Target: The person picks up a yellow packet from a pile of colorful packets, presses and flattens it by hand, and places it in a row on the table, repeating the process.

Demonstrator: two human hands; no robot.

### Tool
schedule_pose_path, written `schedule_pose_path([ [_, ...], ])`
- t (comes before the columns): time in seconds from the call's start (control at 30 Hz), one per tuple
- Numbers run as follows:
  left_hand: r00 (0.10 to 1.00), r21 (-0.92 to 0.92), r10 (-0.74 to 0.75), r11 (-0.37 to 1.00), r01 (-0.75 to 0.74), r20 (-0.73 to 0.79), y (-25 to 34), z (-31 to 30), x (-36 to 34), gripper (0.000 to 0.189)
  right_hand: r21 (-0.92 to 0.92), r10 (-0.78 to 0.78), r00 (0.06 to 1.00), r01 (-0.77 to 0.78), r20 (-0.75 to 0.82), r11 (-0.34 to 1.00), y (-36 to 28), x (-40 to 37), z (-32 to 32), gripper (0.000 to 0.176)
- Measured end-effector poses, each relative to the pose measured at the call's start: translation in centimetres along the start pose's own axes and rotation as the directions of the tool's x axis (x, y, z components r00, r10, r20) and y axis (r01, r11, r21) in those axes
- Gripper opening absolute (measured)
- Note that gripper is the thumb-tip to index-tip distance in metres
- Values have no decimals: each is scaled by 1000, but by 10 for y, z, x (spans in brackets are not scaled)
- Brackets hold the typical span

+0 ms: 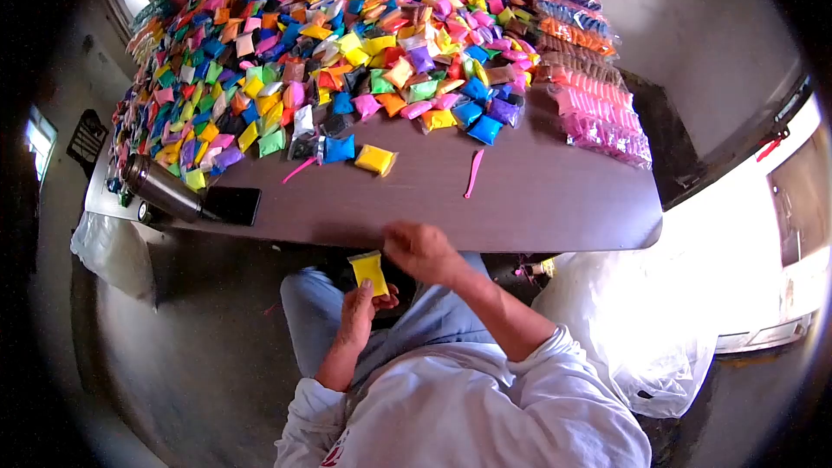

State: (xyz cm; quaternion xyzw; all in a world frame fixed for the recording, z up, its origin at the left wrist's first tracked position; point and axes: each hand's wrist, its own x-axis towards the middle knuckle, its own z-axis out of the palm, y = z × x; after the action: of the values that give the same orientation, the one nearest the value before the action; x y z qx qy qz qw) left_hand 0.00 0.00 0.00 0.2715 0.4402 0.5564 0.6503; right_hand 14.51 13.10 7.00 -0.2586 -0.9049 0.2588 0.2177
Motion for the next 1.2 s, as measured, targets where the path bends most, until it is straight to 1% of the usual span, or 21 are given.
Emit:
schedule_pose_path([
  [0.03, 999, 23, 19, 1000, -19, -37, 1, 2, -1, 45, 275, 171, 983, -146, -66, 950, 2, 6, -7, 30],
  [0.07, 997, 45, 38, 998, -35, -74, 2, 4, -2, 44, 535, 350, 933, -256, -80, 805, 6, 11, -13, 29],
  [0.1, 996, 45, 24, 999, -20, -87, 5, -6, -6, 44, 546, 357, 932, -266, -65, 795, 11, 26, -5, 29],
  [0.17, 993, 76, 28, 997, -20, -114, 9, -7, 0, 42, 650, 245, 968, -219, 52, 728, 33, 54, -8, 25],
  [0.2, 993, 76, 36, 997, -27, -115, 13, -6, 4, 42, 648, 238, 970, -214, 51, 731, 46, 69, -10, 25],
  [0.27, 990, 84, 58, 995, -47, -131, 20, -2, 3, 44, 728, 422, 906, -309, 30, 612, 62, 88, -8, 23],
  [0.3, 988, 82, 57, 996, -46, -142, 23, -2, 3, 44, 730, 417, 908, -312, 40, 609, 61, 91, -10, 23],
  [0.37, 981, 156, 139, 981, -118, -132, 26, -6, 1, 45, 826, 500, 855, -180, -137, 534, 59, 91, -12, 22],
  [0.4, 981, 153, 131, 982, -109, -146, 26, -9, 1, 45, 811, 507, 858, -243, -75, 532, 44, 84, -14, 25],
  [0.43, 984, 154, 127, 982, -107, -126, 26, -14, 2, 44, 814, 510, 858, -252, -63, 523, 27, 75, -12, 25],
  [0.47, 987, 157, 125, 982, -108, -103, 26, -16, 3, 43, 744, 468, 871, -412, 152, 526, 10, 65, -9, 27],
  [0.5, 987, 158, 122, 982, -105, -106, 27, -17, 3, 43, 640, 421, 833, -548, 359, 539, -4, 55, -5, 29],
  [0.57, 990, 178, 90, 982, -69, -111, 27, -16, 4, 45, 599, 293, 827, -553, 480, 579, -25, 39, 5, 34],
  [0.6, 990, 179, 84, 982, -64, -110, 26, -15, 4, 45, 601, 297, 825, -556, 480, 574, -28, 31, 17, 34],
  [0.67, 995, 211, 63, 976, -46, -72, 25, -13, 6, 47, 825, 207, 949, -309, 236, 474, -28, 19, 39, 29],
  [0.7, 996, 211, 61, 976, -45, -70, 27, -9, 6, 47, 825, 209, 949, -309, 235, 474, -28, 14, 41, 29],
  [0.77, 994, 246, 65, 968, -42, -84, 33, 1, 5, 49, 926, 252, 937, -300, 241, 230, -29, 9, 43, 27],
  [1.0, 996, 300, 94, 950, -86, -12, 36, 11, 0, 49, 943, 329, 920, -281, 212, 180, -33, -2, 35, 24],
  [1.07, 995, 283, 90, 954, -100, 47, 29, 7, 0, 49, 913, 324, 879, -396, 349, 92, -23, -5, 32, 27],
  [1.1, 995, 283, 86, 954, -96, 47, 26, 7, 0, 49, 913, 326, 878, -397, 350, 89, -23, -6, 30, 27],
  [1.2, 998, 231, 51, 971, -58, 39, 18, 5, 1, 50, 900, 370, 834, -436, 409, -12, -23, -11, 29, 30],
])
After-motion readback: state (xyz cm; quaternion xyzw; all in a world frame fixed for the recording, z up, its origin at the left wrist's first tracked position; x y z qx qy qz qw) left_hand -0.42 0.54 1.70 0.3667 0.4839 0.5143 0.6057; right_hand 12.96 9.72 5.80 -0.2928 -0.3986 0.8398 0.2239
